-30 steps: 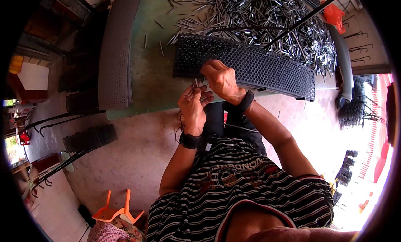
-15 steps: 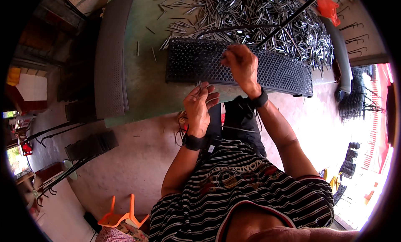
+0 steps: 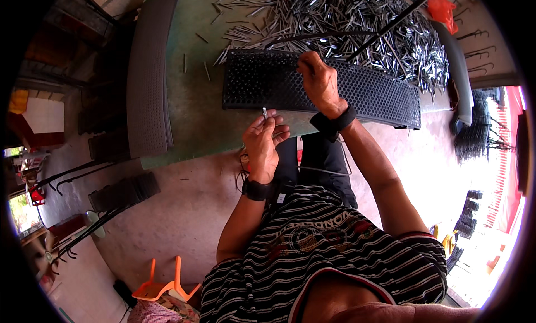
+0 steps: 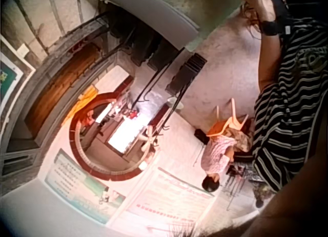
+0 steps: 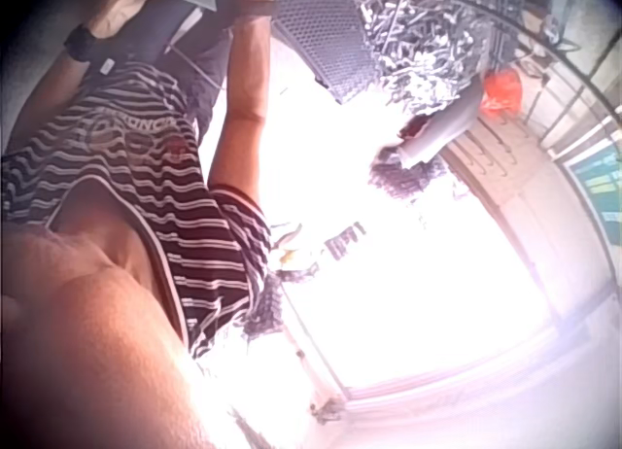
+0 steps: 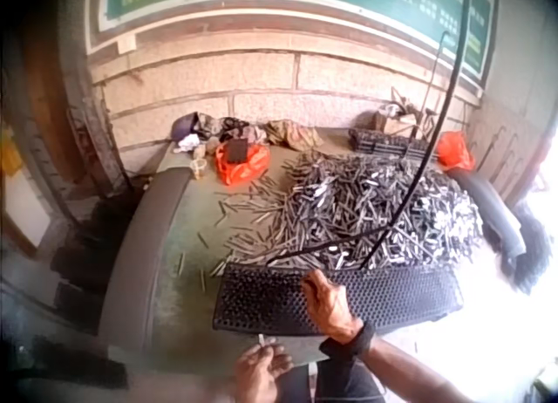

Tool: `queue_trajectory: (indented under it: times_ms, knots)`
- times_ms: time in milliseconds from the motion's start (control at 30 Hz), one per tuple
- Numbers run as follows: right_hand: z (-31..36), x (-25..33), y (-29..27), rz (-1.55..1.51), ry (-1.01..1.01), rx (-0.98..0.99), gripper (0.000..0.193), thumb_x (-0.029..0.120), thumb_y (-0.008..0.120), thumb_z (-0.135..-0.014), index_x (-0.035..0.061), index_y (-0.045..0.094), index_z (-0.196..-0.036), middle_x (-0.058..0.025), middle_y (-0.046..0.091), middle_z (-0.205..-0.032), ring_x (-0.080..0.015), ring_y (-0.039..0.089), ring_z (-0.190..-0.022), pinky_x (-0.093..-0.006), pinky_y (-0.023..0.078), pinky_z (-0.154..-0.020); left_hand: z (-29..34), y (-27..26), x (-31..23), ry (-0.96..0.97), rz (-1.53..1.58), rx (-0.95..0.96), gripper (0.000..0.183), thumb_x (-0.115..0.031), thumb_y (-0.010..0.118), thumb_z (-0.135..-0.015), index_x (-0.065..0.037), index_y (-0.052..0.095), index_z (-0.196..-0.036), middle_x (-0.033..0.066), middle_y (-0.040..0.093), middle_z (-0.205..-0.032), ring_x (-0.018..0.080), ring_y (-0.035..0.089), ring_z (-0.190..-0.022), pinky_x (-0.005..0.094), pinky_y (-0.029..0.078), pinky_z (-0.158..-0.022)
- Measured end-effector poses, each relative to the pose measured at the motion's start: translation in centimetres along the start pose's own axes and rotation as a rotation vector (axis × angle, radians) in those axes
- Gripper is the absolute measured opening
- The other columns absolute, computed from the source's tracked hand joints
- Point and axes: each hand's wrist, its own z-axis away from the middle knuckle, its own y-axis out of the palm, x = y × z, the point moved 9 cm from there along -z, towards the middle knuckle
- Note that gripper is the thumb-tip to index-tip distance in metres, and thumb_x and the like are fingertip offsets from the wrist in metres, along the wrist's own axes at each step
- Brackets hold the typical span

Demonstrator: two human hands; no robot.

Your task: The person picks up metal pins from a pile on a table and inserts them into the holes of a black mesh plate by hand, then sets the filled plate aside and gathers more pins from the pile.

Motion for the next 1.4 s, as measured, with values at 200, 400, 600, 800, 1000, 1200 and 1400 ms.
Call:
queue_trajectory:
  times_ms: [200, 400, 600, 800, 1000, 1200, 1400]
  knots:
    - [0.6, 0.0, 0.2, 0.115, -0.101, 0.030, 0.011, -0.001, 0.057, -0.082, 0.0012, 0.060, -0.092, -0.0145, 0.063, -0.077, -0.0294, 0.064, -0.068, -0.0320, 0.049, -0.056, 0.2, -0.3, -0.2, -0.009, -0.002, -0.022, 0.017, -0.009, 0.057, -0.088, -0.001, 0.060, -0.103, 0.0081, 0.062, -0.085, 0.0197, 0.062, -0.069, 0.0322, 0.053, -0.061]
    - [0.4, 1.1, 0.4, 0.287, -0.094, 0.102, 0.011, 0.009, 0.064, -0.079, 0.0013, 0.065, -0.087, -0.0130, 0.064, -0.078, -0.0284, 0.063, -0.066, -0.0304, 0.048, -0.056, 0.3, -0.1, -0.2, -0.015, -0.016, -0.005, 0.016, -0.008, 0.056, -0.088, -0.001, 0.060, -0.102, 0.0076, 0.062, -0.085, 0.0190, 0.062, -0.069, 0.0315, 0.053, -0.061]
    - [4.0, 2.9, 2.9, -0.332, 0.227, 0.576, 0.013, 0.010, 0.069, -0.075, 0.0009, 0.069, -0.084, -0.0072, 0.066, -0.070, -0.0103, 0.062, -0.064, -0.0239, 0.049, -0.056, 0.0, 2.0, 0.8, -0.037, -0.109, 0.182, 0.016, -0.006, 0.054, -0.088, -0.001, 0.060, -0.102, 0.0089, 0.064, -0.089, 0.0196, 0.064, -0.072, 0.0292, 0.054, -0.061]
    - [2.9, 2.5, 0.8, -0.325, 0.343, 0.248, 0.007, 0.000, 0.061, -0.081, -0.0032, 0.059, -0.087, -0.0087, 0.066, -0.073, -0.0108, 0.064, -0.063, -0.0211, 0.050, -0.055, 0.5, 2.6, 0.8, -0.050, -0.158, 0.194, 0.024, -0.004, 0.055, -0.087, -0.002, 0.056, -0.111, 0.0101, 0.064, -0.094, 0.0202, 0.065, -0.075, 0.0280, 0.055, -0.061]
    - [3.4, 3.4, 1.3, -0.396, 0.220, 0.007, 0.010, -0.002, 0.059, -0.083, 0.0005, 0.056, -0.091, -0.0092, 0.065, -0.075, -0.0162, 0.068, -0.071, -0.0243, 0.052, -0.057, 0.2, 0.8, 1.0, -0.089, -0.206, 0.199, 0.027, -0.005, 0.055, -0.087, -0.003, 0.055, -0.114, 0.0093, 0.063, -0.098, 0.0198, 0.065, -0.078, 0.0281, 0.054, -0.063]
    - [3.9, 4.4, 2.8, -0.284, 0.075, 0.068, 0.011, -0.001, 0.058, -0.083, 0.0024, 0.055, -0.092, -0.0113, 0.064, -0.077, -0.0201, 0.068, -0.072, -0.0274, 0.052, -0.056, 0.1, -0.5, -0.1, -0.050, -0.198, 0.156, 0.026, -0.008, 0.055, -0.087, -0.004, 0.056, -0.113, 0.0087, 0.062, -0.096, 0.0186, 0.063, -0.078, 0.0289, 0.052, -0.065]
    - [4.4, 5.6, 4.7, -0.034, -0.155, 0.203, 0.009, 0.002, 0.060, -0.076, 0.0037, 0.058, -0.084, -0.0105, 0.057, -0.077, -0.0292, 0.059, -0.067, -0.0386, 0.048, -0.055, 0.2, -1.2, -1.7, -0.001, -0.179, 0.119, 0.026, -0.010, 0.057, -0.087, -0.003, 0.057, -0.112, 0.0084, 0.063, -0.095, 0.0188, 0.063, -0.077, 0.0292, 0.052, -0.064]
